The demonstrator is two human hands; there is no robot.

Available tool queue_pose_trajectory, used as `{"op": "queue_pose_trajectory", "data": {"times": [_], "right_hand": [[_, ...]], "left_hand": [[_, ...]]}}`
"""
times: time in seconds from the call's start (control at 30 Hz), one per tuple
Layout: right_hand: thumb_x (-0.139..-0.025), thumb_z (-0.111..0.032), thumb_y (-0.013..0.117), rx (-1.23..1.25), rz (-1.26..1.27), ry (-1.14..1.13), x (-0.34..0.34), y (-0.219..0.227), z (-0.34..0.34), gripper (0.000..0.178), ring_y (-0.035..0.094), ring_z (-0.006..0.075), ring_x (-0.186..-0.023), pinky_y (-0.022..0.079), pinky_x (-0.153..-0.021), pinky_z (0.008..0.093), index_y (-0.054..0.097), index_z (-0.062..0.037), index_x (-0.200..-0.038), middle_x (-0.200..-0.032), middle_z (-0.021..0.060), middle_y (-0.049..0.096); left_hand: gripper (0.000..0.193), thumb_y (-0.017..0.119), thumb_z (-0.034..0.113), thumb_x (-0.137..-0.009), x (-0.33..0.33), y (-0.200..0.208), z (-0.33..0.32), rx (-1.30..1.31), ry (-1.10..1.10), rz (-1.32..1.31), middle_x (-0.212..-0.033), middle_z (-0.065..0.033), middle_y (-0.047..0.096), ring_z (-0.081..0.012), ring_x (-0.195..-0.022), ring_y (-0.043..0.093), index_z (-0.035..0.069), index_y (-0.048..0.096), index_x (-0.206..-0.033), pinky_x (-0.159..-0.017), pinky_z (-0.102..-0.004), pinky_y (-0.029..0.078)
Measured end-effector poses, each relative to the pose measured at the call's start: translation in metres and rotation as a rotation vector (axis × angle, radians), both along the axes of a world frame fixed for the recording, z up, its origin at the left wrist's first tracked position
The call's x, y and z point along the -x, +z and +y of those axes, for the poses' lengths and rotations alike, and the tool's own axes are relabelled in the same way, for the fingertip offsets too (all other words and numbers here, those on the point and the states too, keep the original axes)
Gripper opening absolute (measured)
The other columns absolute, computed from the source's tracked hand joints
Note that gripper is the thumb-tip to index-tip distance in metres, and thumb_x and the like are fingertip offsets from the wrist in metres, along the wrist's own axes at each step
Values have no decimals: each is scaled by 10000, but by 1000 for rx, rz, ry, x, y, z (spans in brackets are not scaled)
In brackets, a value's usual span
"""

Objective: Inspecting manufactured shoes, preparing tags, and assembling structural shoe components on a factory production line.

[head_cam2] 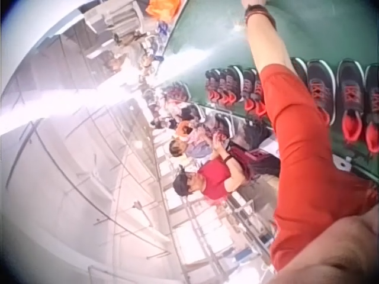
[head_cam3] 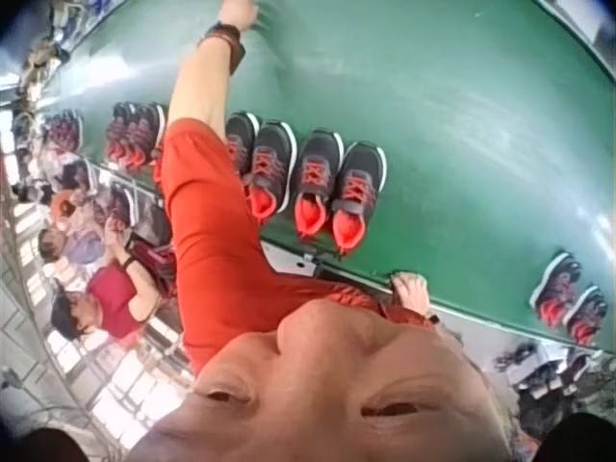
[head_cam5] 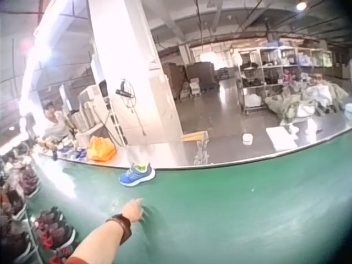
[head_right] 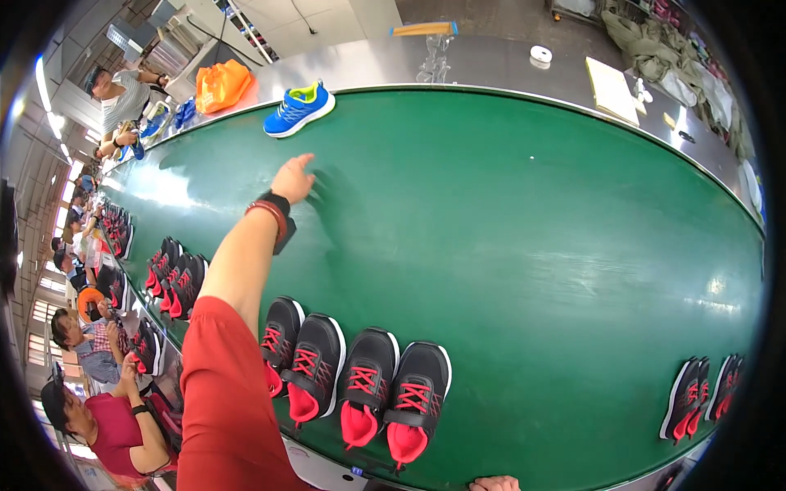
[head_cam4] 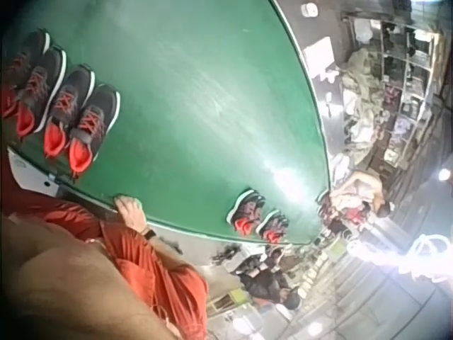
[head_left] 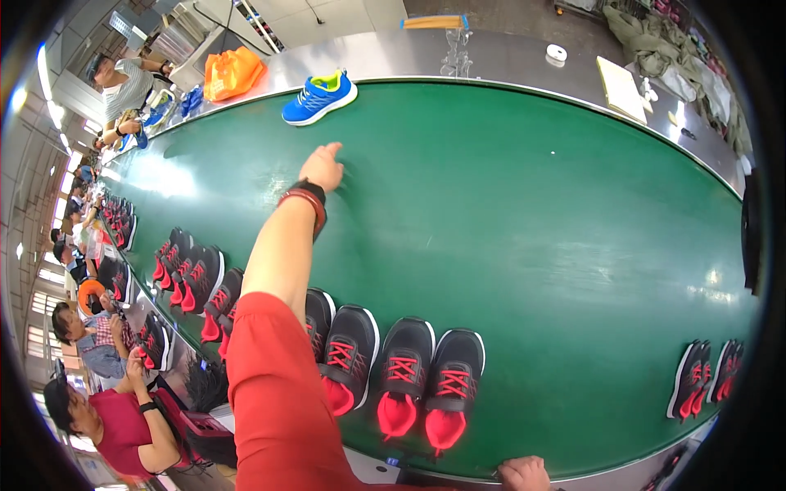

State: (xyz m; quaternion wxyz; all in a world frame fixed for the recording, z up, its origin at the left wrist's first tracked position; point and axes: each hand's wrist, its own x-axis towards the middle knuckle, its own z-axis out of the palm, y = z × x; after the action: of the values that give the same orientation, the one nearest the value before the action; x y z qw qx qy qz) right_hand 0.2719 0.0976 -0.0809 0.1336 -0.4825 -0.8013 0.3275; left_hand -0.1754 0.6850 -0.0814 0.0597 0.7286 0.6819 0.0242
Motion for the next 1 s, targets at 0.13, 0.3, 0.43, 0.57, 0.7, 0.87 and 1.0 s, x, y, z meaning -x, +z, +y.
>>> {"op": "queue_pose_trajectory", "data": {"times": [0.13, 0.3, 0.43, 0.57, 0.7, 0.87, 1.0], "right_hand": [[-733, -68, 617, -54, 29, -35, -3, 13, 9, 388, 551, 344, -1005, 421, -874, 482, 556, -17, -1113, -1106, 167, 567], [-682, -101, 670, -209, -70, -33, -10, 2, 3, 356, 522, 275, -975, 378, -859, 445, 593, -102, -1030, -1038, 75, 545], [-690, -59, 637, -277, -40, -85, -12, 5, -3, 314, 541, 274, -995, 389, -883, 435, 593, -91, -1000, -1069, 70, 559], [-755, -131, 630, -331, 33, -57, -16, 4, -3, 273, 527, 282, -1006, 382, -887, 429, 592, -86, -1022, -1062, 91, 555], [-764, -105, 611, -327, 31, -44, -21, 5, -11, 248, 536, 265, -1054, 384, -922, 420, 604, -81, -1011, -1102, 86, 571], [-774, -148, 651, -251, 63, -6, -30, 9, -14, 329, 495, 294, -1123, 381, -950, 436, 574, -70, -1084, -1180, 116, 540], [-784, -129, 649, -130, 94, -141, -49, 40, -10, 402, 474, 337, -1140, 376, -954, 453, 531, -49, -1160, -1214, 157, 523]], "left_hand": [[214, 554, 71, -817, -64, 33, -63, -169, -272, -317, -965, -165, 678, -345, -909, 645, 64, 675, -994, -812, -404, 520], [199, 573, 82, -828, -140, 109, -185, 60, -617, -424, -963, -134, 681, -330, -891, 646, 92, 665, -1004, -796, -409, 526], [177, 586, 121, -850, -177, 159, -286, 132, -797, -389, -917, -107, 654, -325, -865, 635, 103, 645, -1015, -757, -414, 522], [152, 601, 122, -856, -186, 202, -359, 163, -724, -413, -911, -108, 660, -308, -863, 639, 82, 646, -996, -747, -404, 517], [191, 594, 98, -877, -193, 223, -415, 188, -488, -617, -949, -108, 685, -217, -867, 661, 40, 666, -1044, -779, -324, 514], [187, 583, 97, -902, -181, 210, -460, 171, -198, -693, -994, -74, 669, -120, -884, 615, 25, 660, -1057, -783, -273, 499], [232, 575, 116, -901, -144, 191, -461, 81, -60, -640, -985, -73, 657, -125, -864, 612, 8, 630, -1099, -766, -279, 508]]}}
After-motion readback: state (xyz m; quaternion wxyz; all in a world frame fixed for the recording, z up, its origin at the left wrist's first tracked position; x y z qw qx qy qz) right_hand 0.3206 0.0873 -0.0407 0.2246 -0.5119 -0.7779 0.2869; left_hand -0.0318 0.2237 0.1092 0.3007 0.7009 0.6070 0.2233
